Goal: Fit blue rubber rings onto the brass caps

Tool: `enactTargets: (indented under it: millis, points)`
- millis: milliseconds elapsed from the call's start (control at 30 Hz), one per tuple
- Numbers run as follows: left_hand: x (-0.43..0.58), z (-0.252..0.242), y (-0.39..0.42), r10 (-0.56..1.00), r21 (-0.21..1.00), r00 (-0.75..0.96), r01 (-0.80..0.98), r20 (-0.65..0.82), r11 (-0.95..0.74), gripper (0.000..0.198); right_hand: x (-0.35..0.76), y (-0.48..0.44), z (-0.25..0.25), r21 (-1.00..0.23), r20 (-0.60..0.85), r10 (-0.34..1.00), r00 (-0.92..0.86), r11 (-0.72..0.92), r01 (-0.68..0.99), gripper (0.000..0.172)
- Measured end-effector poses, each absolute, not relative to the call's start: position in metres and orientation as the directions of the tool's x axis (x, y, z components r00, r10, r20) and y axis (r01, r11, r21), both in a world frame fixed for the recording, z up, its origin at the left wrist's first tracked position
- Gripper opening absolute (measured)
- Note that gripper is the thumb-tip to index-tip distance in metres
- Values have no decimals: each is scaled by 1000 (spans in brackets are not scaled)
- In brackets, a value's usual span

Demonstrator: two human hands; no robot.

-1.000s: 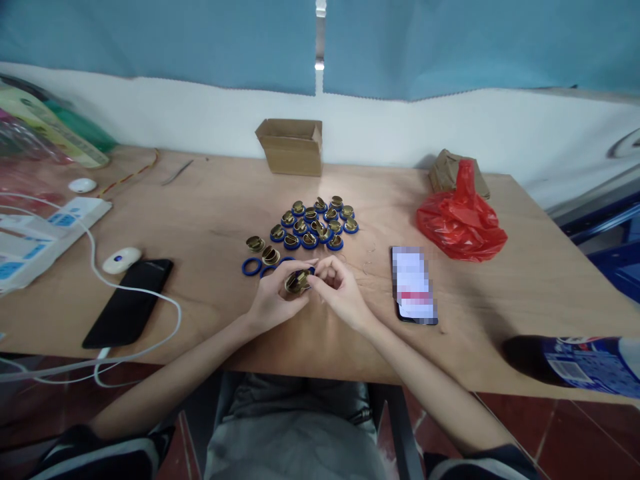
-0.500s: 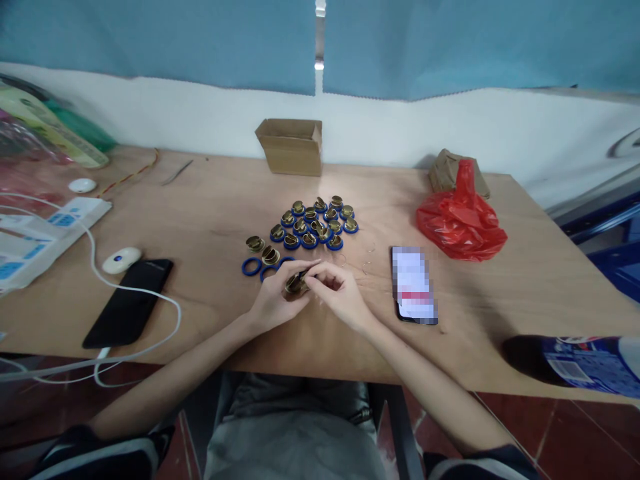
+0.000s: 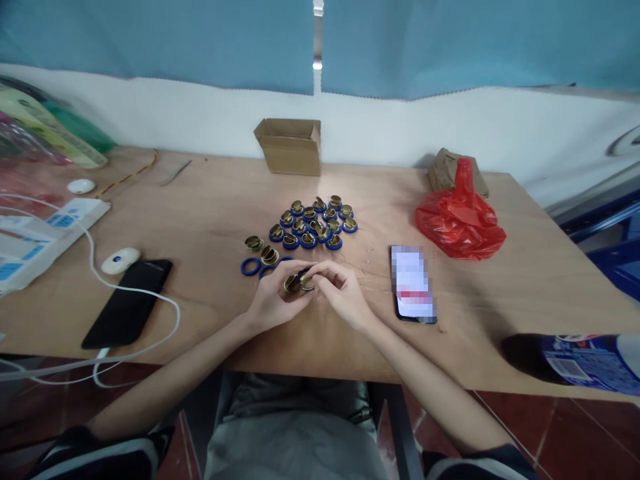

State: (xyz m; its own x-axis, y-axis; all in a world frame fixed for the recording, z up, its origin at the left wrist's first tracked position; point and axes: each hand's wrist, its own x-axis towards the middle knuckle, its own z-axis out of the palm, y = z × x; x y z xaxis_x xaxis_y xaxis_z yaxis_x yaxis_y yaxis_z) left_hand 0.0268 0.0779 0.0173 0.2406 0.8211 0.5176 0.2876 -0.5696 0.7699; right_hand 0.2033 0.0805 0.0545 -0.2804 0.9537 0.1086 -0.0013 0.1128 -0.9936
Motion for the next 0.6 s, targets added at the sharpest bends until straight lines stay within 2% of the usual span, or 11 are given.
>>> enactTargets:
  millis: [267,600]
  points:
    - [28,26,74,802,759,278,270,528,-593,53,202,79,50,-993,105,955,-278,114,13,6]
    - [28,21,78,759,752,247,143,603,-644,60,196,80,46,-994,111,963,-244,104,-40,17]
